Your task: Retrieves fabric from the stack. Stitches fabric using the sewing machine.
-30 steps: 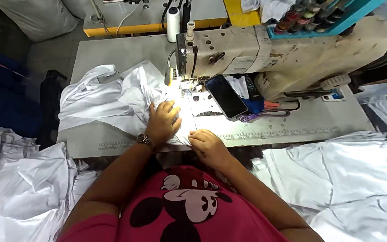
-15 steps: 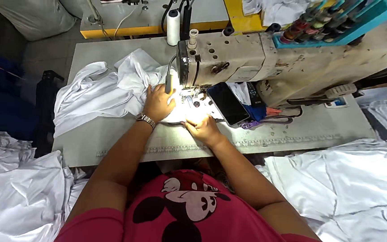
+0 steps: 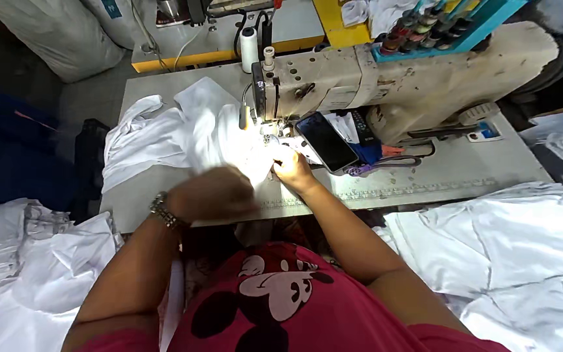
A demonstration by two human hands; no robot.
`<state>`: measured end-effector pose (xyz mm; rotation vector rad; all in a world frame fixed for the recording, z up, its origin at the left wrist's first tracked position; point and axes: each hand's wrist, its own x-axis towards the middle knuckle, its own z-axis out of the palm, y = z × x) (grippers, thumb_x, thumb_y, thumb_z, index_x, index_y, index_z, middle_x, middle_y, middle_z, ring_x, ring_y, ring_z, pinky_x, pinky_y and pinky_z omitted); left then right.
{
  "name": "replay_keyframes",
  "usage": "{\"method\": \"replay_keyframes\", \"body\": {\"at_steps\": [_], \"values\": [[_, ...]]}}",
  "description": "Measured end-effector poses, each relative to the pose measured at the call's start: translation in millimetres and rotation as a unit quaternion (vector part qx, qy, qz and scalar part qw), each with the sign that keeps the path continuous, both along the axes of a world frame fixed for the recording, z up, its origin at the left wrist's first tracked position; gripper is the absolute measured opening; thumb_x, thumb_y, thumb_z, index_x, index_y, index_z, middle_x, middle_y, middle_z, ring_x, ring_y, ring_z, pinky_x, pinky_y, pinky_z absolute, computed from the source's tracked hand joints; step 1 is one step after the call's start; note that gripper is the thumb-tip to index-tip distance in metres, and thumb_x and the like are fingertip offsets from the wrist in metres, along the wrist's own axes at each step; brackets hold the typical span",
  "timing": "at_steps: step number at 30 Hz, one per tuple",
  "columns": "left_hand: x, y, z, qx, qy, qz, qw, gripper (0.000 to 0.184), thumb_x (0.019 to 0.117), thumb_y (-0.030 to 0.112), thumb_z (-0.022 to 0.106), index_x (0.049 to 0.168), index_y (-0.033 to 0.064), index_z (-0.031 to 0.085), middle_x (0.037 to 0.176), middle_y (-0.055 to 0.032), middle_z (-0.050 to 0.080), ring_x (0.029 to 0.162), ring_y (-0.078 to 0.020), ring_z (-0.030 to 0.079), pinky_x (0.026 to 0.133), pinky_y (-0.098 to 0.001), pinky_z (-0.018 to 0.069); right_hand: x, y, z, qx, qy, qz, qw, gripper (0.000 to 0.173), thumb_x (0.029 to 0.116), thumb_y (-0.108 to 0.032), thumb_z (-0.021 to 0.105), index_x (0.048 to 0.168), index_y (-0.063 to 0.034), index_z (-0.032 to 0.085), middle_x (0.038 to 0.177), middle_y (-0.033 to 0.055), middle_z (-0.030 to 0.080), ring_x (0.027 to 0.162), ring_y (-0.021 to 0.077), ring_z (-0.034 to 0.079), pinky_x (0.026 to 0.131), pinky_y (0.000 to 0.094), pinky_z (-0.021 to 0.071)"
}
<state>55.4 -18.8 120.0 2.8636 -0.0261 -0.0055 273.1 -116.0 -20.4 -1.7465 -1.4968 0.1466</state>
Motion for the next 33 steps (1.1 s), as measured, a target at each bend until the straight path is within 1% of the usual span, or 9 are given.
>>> {"method": "replay_keyframes", "body": {"at_steps": [2,6,9,11,13,23,29,31,33], "values": [[6,-25,-7,-0.137,0.067,-0.082,0.985,0.048,0.0986,0.048,0.059,0.066,0.0119,0.063,0.064,0.0017,0.057,0.063,-0.0113,0.058,0.059,-0.0344,0.0486,-7,-9,-1,0.012,-0.056,0.012,0.998,0.016,0.0939,-0.01,0.064,0.097,-0.0077,0.08,0.104,0.0124,0.077,0.102,0.0294,0.073,0.091,0.0503,0.0581],[18,-26,-32,-0.173,0.051,-0.07,0.981,0.049,0.1058,0.038,0.051,0.07,0.0081,0.066,0.069,-0.0012,0.06,0.068,-0.0126,0.059,0.063,-0.0344,0.0492,-43,-71,0,0.007,-0.085,0.079,0.993,0.016,0.0941,-0.013,0.065,0.099,-0.0072,0.078,0.112,0.0121,0.075,0.11,0.0289,0.071,0.095,0.0492,0.0571],[24,-33,-65,-0.062,-0.042,0.06,0.995,0.032,0.1025,0.033,0.052,0.096,0.0112,0.075,0.097,-0.0023,0.073,0.107,-0.0217,0.066,0.098,-0.055,0.0458,-59,-111,-4,0.015,-0.086,0.092,0.992,0.024,0.1008,-0.019,0.058,0.1,-0.0081,0.079,0.114,0.0084,0.077,0.116,0.0243,0.07,0.106,0.0445,0.0532],[29,-37,-93,0.005,-0.038,0.185,0.982,0.043,0.1018,0.04,0.053,0.133,0.014,0.067,0.139,-0.0055,0.065,0.146,-0.0355,0.042,0.117,-0.0742,0.0197,-57,-120,2,0.005,-0.091,0.104,0.99,0.023,0.1001,-0.018,0.059,0.1,-0.0074,0.079,0.115,0.0084,0.076,0.118,0.0238,0.069,0.109,0.0443,0.0513],[30,-44,-113,0.045,-0.03,0.26,0.964,0.053,0.1035,0.046,0.045,0.146,0.0174,0.057,0.157,-0.0058,0.049,0.154,-0.0415,0.025,0.114,-0.0806,0.0111,-53,-126,5,-0.001,-0.097,0.116,0.988,0.023,0.1004,-0.018,0.058,0.1,-0.007,0.078,0.115,0.0085,0.076,0.12,0.0237,0.069,0.111,0.0444,0.0499],[34,-25,-125,0.024,-0.057,0.279,0.958,0.053,0.1017,0.051,0.041,0.14,0.0206,0.062,0.156,-0.0044,0.049,0.152,-0.0353,0.031,0.115,-0.0769,0.0156,-47,-110,6,-0.003,-0.111,0.099,0.989,0.025,0.1018,-0.019,0.056,0.097,-0.0065,0.077,0.11,0.0094,0.078,0.114,0.0258,0.072,0.104,0.0451,0.0546],[55,11,-125,0.022,-0.057,0.277,0.959,0.053,0.1008,0.049,0.045,0.141,0.0195,0.062,0.155,-0.0057,0.05,0.15,-0.0363,0.035,0.113,-0.0781,0.019,-33,-79,8,0.0,-0.115,0.068,0.991,0.016,0.092,-0.013,0.065,0.094,-0.0032,0.078,0.104,0.0119,0.077,0.106,0.0268,0.073,0.093,0.0449,0.0587],[54,12,-120,0.025,-0.073,0.254,0.964,0.046,0.1029,0.045,0.047,0.131,0.0158,0.068,0.154,-0.0091,0.051,0.15,-0.0384,0.035,0.114,-0.0773,0.0194,-32,-74,8,-0.002,-0.121,0.062,0.991,0.013,0.0908,-0.012,0.067,0.092,-0.0031,0.076,0.102,0.0124,0.076,0.103,0.0271,0.073,0.089,0.0456,0.0591],[45,-1,-106,0.005,-0.103,0.202,0.974,0.042,0.1031,0.046,0.05,0.101,0.0114,0.075,0.148,-0.0085,0.056,0.15,-0.0375,0.035,0.116,-0.0765,0.0164,-33,-75,8,0.001,-0.126,0.057,0.99,0.013,0.0921,-0.011,0.065,0.092,-0.0032,0.076,0.102,0.0116,0.076,0.107,0.0265,0.072,0.093,0.0442,0.058]]}}
